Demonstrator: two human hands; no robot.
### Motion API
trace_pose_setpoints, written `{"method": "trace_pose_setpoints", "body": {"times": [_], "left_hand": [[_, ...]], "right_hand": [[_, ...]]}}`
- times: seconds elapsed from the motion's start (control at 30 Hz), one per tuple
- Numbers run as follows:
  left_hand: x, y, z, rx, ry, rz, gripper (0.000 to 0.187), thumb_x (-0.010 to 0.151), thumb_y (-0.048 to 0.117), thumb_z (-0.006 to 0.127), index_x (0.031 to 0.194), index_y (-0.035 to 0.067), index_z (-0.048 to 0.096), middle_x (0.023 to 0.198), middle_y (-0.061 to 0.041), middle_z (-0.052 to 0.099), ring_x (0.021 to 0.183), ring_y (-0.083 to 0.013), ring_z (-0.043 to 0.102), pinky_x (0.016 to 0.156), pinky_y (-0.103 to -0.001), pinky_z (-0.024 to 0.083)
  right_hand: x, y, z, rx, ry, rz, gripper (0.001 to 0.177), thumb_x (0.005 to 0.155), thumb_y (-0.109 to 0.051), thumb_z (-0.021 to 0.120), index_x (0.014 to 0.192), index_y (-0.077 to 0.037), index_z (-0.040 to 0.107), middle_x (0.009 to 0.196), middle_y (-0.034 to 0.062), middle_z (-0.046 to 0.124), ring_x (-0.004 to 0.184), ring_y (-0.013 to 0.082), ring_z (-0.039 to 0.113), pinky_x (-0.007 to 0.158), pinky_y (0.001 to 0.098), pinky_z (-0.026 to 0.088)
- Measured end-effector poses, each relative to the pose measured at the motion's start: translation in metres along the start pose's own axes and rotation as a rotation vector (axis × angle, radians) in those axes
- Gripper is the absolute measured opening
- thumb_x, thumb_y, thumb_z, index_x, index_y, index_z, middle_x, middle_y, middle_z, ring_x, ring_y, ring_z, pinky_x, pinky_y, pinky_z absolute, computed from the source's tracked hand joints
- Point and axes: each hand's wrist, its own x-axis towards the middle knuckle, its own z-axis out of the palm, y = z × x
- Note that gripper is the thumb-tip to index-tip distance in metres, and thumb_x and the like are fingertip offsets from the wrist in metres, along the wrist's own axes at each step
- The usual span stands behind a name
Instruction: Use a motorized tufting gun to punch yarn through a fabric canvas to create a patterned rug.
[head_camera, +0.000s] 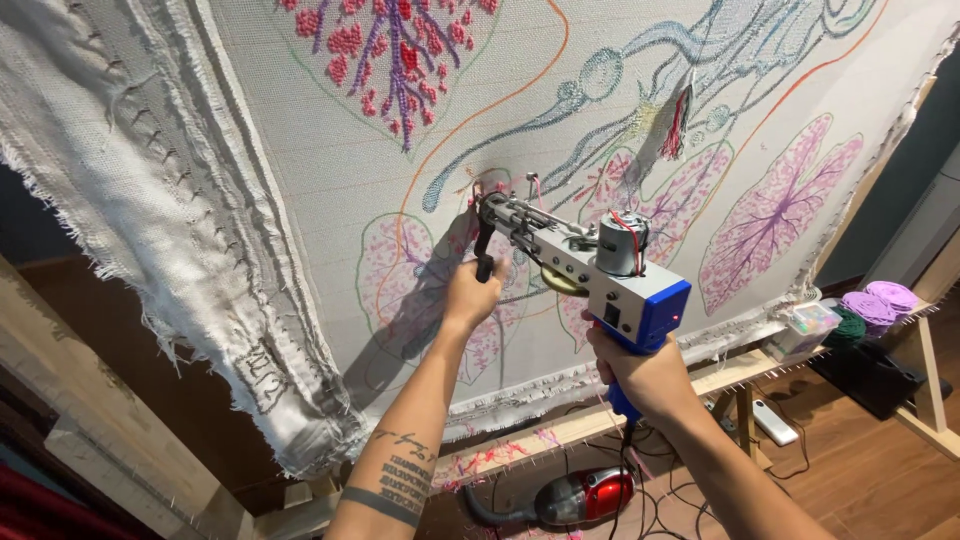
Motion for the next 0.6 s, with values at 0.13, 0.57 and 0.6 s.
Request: {"method": "trace_pose_setpoints", "body": {"times": [0.13,0.57,0.6], "left_hand": [[-0.006,-0.004,0.006,-0.314,-0.265,-0.051,0.047,0.074,0.036,0.072,0.101,0.0,0.063,0.068,-0.013,0.062,0.044,-0.0168,0.058,0.033,-0.019,0.04],[-0.045,0.031,0.04,-0.547,-0.818,-0.035,0.047,0.081,0.025,0.067,0.122,0.009,0.052,0.108,-0.012,0.063,0.069,-0.0142,0.067,0.042,-0.012,0.039],[-0.047,0.033,0.041,-0.557,-0.823,-0.045,0.042,0.081,0.025,0.067,0.117,0.008,0.056,0.101,-0.011,0.066,0.062,-0.0117,0.066,0.042,-0.013,0.039]], "right_hand": [[-0.01,-0.007,-0.02,0.077,0.019,-0.04,0.004,0.07,0.005,0.06,0.065,0.004,0.06,0.036,0.0115,0.041,0.028,0.0179,0.043,0.035,0.0279,0.036],[-0.031,-0.022,-0.087,0.102,-0.084,-0.08,0.009,0.064,0.015,0.055,0.071,0.01,0.058,0.04,0.0147,0.041,0.026,0.0203,0.04,0.03,0.0345,0.038],[-0.033,-0.021,-0.09,0.091,-0.085,-0.079,0.009,0.065,0.016,0.054,0.07,0.01,0.057,0.041,0.0152,0.042,0.026,0.0209,0.041,0.031,0.0349,0.038]]}}
